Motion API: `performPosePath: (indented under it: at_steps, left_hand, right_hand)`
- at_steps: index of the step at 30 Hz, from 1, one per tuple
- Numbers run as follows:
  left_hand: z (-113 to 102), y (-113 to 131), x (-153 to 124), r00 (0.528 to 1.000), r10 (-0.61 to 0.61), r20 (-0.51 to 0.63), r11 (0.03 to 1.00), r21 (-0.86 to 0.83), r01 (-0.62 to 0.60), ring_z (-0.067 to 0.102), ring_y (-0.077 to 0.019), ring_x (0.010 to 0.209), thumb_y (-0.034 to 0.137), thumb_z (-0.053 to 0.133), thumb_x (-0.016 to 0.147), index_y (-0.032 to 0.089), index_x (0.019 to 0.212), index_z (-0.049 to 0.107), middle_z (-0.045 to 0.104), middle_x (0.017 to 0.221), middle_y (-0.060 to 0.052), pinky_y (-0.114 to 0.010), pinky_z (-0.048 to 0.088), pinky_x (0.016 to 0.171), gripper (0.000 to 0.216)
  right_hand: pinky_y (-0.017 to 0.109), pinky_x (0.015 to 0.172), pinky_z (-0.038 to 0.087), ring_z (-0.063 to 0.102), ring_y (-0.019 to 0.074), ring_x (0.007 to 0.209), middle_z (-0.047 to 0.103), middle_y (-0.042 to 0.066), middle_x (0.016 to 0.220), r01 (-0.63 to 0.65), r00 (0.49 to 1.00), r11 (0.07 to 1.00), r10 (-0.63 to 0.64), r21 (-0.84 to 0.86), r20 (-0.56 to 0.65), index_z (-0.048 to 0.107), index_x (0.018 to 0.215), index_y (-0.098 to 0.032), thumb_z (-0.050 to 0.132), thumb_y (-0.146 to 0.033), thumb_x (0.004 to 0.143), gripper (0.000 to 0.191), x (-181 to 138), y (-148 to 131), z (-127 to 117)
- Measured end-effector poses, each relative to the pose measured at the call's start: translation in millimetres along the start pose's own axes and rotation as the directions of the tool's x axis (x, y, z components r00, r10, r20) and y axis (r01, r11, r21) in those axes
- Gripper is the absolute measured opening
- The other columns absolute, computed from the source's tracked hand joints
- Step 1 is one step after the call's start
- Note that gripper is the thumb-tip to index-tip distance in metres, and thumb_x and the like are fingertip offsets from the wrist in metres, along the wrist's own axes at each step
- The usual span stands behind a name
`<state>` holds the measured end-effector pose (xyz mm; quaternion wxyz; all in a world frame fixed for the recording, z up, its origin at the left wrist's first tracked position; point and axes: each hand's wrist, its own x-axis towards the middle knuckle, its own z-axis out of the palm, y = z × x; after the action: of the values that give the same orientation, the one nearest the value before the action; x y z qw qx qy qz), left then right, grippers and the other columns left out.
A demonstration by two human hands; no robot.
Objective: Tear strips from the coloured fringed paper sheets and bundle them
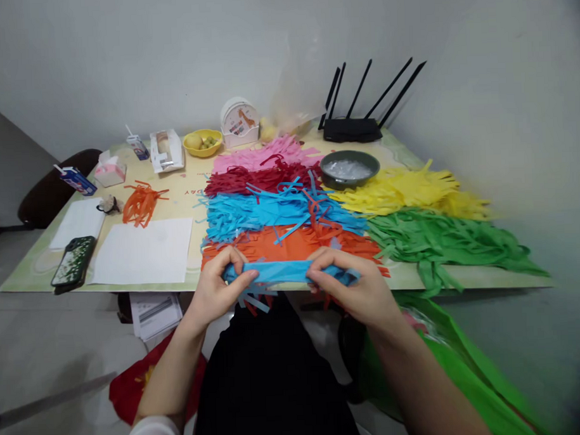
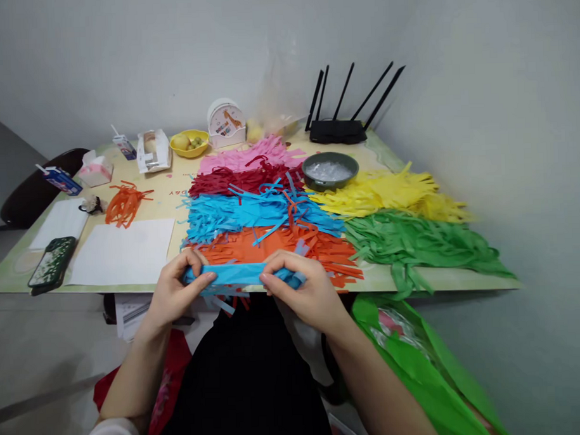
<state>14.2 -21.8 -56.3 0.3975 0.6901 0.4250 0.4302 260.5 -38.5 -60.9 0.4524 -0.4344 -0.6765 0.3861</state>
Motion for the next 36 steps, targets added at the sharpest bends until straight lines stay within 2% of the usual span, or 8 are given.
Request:
performPosePath:
  at_steps: [4, 7, 10, 15, 19, 25, 30, 36]
  left_hand:
    - [0, 3, 3, 0.995, -0.040, 0.089, 0.981, 0.194, 0.022, 0.057, -0.0174, 0.085, 0.030, 0.062, 0.086, 0.019, 0.103, 0.062, 0.062, 0.091, -0.004, -0.028, 0.043, 0.080, 0.020]
    - [-1, 3, 4, 0.988, -0.025, 0.149, 0.971, 0.239, -0.012, 0.058, -0.0179, 0.083, 0.031, 0.055, 0.091, 0.017, 0.088, 0.062, 0.063, 0.086, -0.005, -0.029, 0.044, 0.080, 0.016]
    - [-1, 4, 2, 0.986, -0.079, 0.148, 0.989, 0.139, 0.058, 0.059, -0.0160, 0.077, 0.034, 0.055, 0.091, 0.017, 0.081, 0.056, 0.064, 0.082, -0.004, -0.027, 0.046, 0.075, 0.020]
    - [4, 2, -2, 0.970, -0.206, 0.129, 0.945, -0.230, 0.231, 0.061, -0.0132, 0.063, 0.035, 0.061, 0.088, 0.016, 0.088, 0.055, 0.063, 0.068, 0.000, -0.025, 0.049, 0.063, 0.019]
    - [8, -6, -3, 0.960, -0.257, 0.115, 0.831, -0.480, 0.280, 0.062, -0.0131, 0.061, 0.031, 0.066, 0.084, 0.013, 0.095, 0.066, 0.062, 0.065, -0.001, -0.025, 0.051, 0.061, 0.021]
    - [11, -10, -2, 0.980, -0.171, 0.100, 0.748, -0.634, 0.195, 0.062, -0.0136, 0.058, 0.025, 0.067, 0.081, 0.013, 0.077, 0.069, 0.061, 0.064, -0.001, -0.029, 0.053, 0.062, 0.013]
    - [7, -6, -5, 0.991, -0.119, 0.062, 0.912, -0.387, 0.134, 0.062, -0.0135, 0.061, 0.033, 0.065, 0.084, 0.013, 0.077, 0.063, 0.063, 0.065, -0.002, -0.026, 0.051, 0.064, 0.021]
    - [-1, -2, -6, 0.997, -0.048, 0.056, 0.990, 0.135, 0.040, 0.065, -0.0139, 0.074, 0.028, 0.060, 0.088, 0.017, 0.102, 0.063, 0.068, 0.080, -0.003, -0.023, 0.048, 0.070, 0.018]
  right_hand:
    - [0.032, 0.080, 0.050, 0.066, 0.0217, 0.091, 0.071, 0.008, 0.103, 0.018, 0.997, 0.953, -0.040, -0.302, -0.067, 0.066, 0.106, -0.020, 0.061, -0.030, 0.087, 0.021, 1, -3, 3]
    - [0.031, 0.076, 0.050, 0.066, 0.0206, 0.084, 0.070, 0.007, 0.090, 0.031, 0.997, 0.949, -0.052, -0.314, -0.058, 0.066, 0.091, -0.020, 0.058, -0.029, 0.089, 0.011, 1, -2, 3]
    - [0.028, 0.066, 0.051, 0.065, 0.0172, 0.070, 0.069, 0.004, 0.075, -0.077, 0.996, 0.982, 0.066, -0.175, -0.067, 0.062, 0.081, -0.019, 0.061, -0.032, 0.087, 0.014, 0, 1, 4]
    - [0.026, 0.057, 0.057, 0.067, 0.0147, 0.059, 0.072, 0.004, 0.072, -0.187, 0.977, 0.936, 0.208, 0.299, -0.041, 0.064, 0.089, -0.017, 0.066, -0.035, 0.086, 0.019, -5, 5, 10]
    - [0.027, 0.058, 0.059, 0.068, 0.0140, 0.058, 0.073, 0.004, 0.072, -0.141, 0.980, 0.892, 0.188, 0.430, -0.067, 0.072, 0.092, -0.018, 0.068, -0.030, 0.084, 0.015, -5, 5, 17]
    - [0.025, 0.056, 0.059, 0.068, 0.0145, 0.058, 0.073, 0.004, 0.071, -0.119, 0.982, 0.841, 0.179, 0.529, -0.065, 0.075, 0.083, -0.019, 0.071, -0.031, 0.081, 0.013, -2, 6, 20]
    - [0.025, 0.057, 0.058, 0.069, 0.0156, 0.059, 0.073, 0.006, 0.071, -0.126, 0.988, 0.915, 0.150, 0.384, -0.033, 0.072, 0.082, -0.016, 0.069, -0.037, 0.082, 0.021, -3, 5, 17]
    - [0.027, 0.067, 0.055, 0.070, 0.0176, 0.072, 0.074, 0.005, 0.085, -0.112, 0.992, 0.989, 0.106, -0.097, -0.070, 0.069, 0.107, -0.019, 0.064, -0.033, 0.086, 0.025, -6, 2, 10]
